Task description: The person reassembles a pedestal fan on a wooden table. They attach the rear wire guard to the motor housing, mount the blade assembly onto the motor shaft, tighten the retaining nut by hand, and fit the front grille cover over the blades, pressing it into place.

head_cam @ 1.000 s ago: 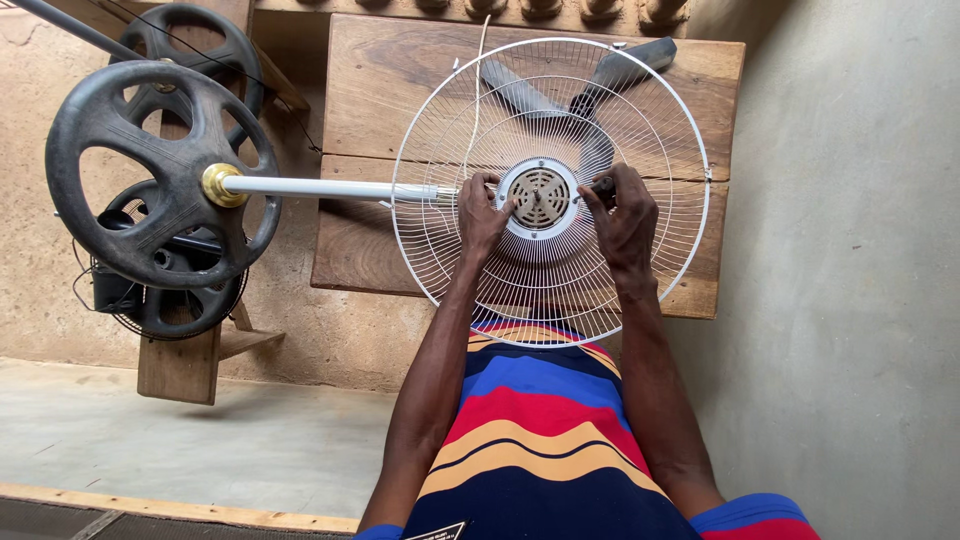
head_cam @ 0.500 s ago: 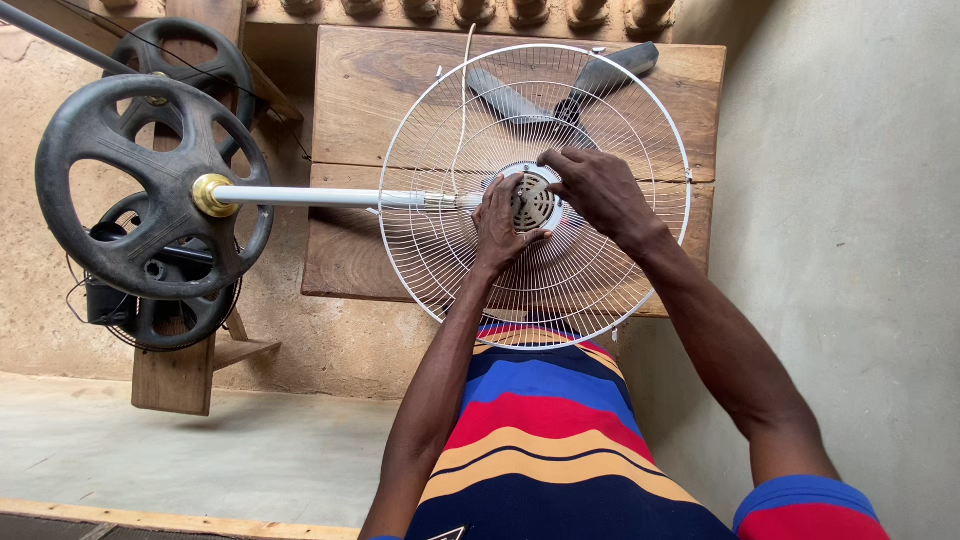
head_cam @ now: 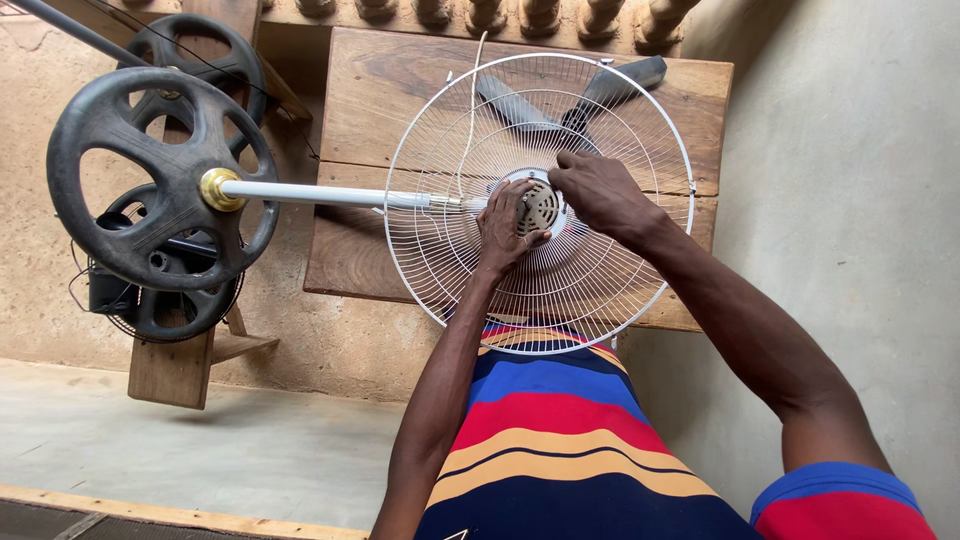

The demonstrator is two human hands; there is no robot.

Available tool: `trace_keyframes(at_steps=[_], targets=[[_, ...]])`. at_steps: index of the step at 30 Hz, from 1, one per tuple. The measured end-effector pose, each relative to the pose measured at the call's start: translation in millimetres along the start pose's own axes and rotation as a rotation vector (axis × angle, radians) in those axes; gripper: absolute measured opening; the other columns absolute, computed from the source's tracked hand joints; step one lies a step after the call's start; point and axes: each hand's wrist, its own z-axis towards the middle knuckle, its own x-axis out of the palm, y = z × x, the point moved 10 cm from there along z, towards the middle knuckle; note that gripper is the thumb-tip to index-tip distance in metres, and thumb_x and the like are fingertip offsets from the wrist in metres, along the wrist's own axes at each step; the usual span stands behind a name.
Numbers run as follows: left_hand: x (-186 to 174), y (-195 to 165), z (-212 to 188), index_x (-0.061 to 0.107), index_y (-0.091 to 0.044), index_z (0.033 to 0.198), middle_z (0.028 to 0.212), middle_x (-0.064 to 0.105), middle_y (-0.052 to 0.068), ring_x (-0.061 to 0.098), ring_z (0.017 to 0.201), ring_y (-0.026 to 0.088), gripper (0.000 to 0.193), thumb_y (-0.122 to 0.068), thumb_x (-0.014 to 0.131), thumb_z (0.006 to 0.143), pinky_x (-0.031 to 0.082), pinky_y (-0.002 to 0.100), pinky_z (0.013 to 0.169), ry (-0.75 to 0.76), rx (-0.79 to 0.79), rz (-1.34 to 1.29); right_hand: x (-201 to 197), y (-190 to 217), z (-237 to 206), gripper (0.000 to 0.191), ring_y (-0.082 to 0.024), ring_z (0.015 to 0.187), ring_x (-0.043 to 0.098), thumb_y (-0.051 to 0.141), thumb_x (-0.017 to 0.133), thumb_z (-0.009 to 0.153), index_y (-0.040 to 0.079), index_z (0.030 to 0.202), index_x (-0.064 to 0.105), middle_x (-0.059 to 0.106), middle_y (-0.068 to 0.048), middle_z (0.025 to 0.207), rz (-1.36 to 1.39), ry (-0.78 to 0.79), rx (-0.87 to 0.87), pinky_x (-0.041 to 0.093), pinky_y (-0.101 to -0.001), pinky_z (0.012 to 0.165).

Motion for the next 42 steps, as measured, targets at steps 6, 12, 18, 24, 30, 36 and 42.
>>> trace_keyframes(at_steps=[6, 12, 18, 24, 30, 36, 42], targets=[[-2, 0, 4, 0.042, -0.028, 0.152, 0.158, 0.048, -0.005, 0.033, 0.154, 0.026, 0.116, -0.053, 0.093, 0.051, 0.027, 0.055, 0.123, -0.009, -0.005, 0.018, 9, -8, -3, 0.03, -0.017, 0.069, 0.049, 0.029, 0.067, 0.093, 0.006, 0.11, 0.058, 0.057, -0.008, 0.09, -0.049, 0.032, 0.092, 0.051, -0.0301, 0.053], [1, 2, 1, 0.042, -0.028, 0.152, 0.158, 0.046, -0.005, 0.033, 0.153, 0.027, 0.114, -0.052, 0.095, 0.054, 0.028, 0.056, 0.122, 0.008, -0.004, 0.03, 28, -18, -2, 0.031, -0.017, 0.074, 0.051, 0.033, 0.057, 0.109, 0.003, 0.098, 0.06, 0.056, -0.008, 0.094, -0.131, 0.169, 0.194, 0.05, -0.0304, 0.063], [-1, 8, 4, 0.04, -0.026, 0.152, 0.159, 0.044, -0.004, 0.032, 0.153, 0.028, 0.118, -0.06, 0.094, 0.054, 0.026, 0.059, 0.123, 0.024, -0.015, -0.024, 5, 17, 0, 0.014, -0.016, 0.07, 0.05, 0.014, 0.06, 0.101, 0.002, 0.098, 0.066, 0.056, -0.007, 0.087, -0.049, -0.202, 0.004, 0.051, -0.0287, 0.057], [-13, 19, 5, 0.044, -0.032, 0.151, 0.164, 0.04, -0.006, 0.028, 0.157, 0.027, 0.114, -0.057, 0.097, 0.053, 0.023, 0.055, 0.125, 0.231, 0.091, -0.185, 19, 12, 9, 0.028, -0.019, 0.07, 0.05, 0.023, 0.069, 0.091, 0.0, 0.106, 0.063, 0.054, -0.012, 0.09, 0.025, -0.053, 0.149, 0.051, -0.0303, 0.053], [-21, 29, 10, 0.047, -0.032, 0.147, 0.163, 0.039, -0.01, 0.028, 0.155, 0.024, 0.116, -0.037, 0.101, 0.044, 0.023, 0.05, 0.125, 0.308, 0.127, -0.169, 20, -5, -1, 0.03, -0.016, 0.073, 0.051, 0.031, 0.06, 0.108, 0.001, 0.106, 0.066, 0.058, -0.008, 0.092, -0.078, 0.205, 0.445, 0.05, -0.0286, 0.06], [-29, 29, 10, 0.048, -0.033, 0.147, 0.163, 0.041, -0.012, 0.028, 0.156, 0.024, 0.12, -0.041, 0.099, 0.039, 0.024, 0.05, 0.125, 0.295, 0.144, -0.176, 1, 22, 20, 0.023, -0.018, 0.07, 0.045, 0.021, 0.07, 0.086, 0.001, 0.094, 0.063, 0.054, -0.01, 0.085, -0.081, -0.1, 0.113, 0.05, -0.0319, 0.057], [-34, 30, 13, 0.048, -0.032, 0.148, 0.162, 0.041, -0.01, 0.028, 0.156, 0.025, 0.119, -0.047, 0.099, 0.042, 0.023, 0.05, 0.125, 0.314, 0.162, -0.157, 35, -1, 25, 0.029, -0.012, 0.053, 0.041, 0.007, 0.055, 0.103, 0.002, 0.075, 0.062, 0.051, -0.008, 0.077, -0.218, 0.004, 0.344, 0.046, -0.0256, 0.04]])
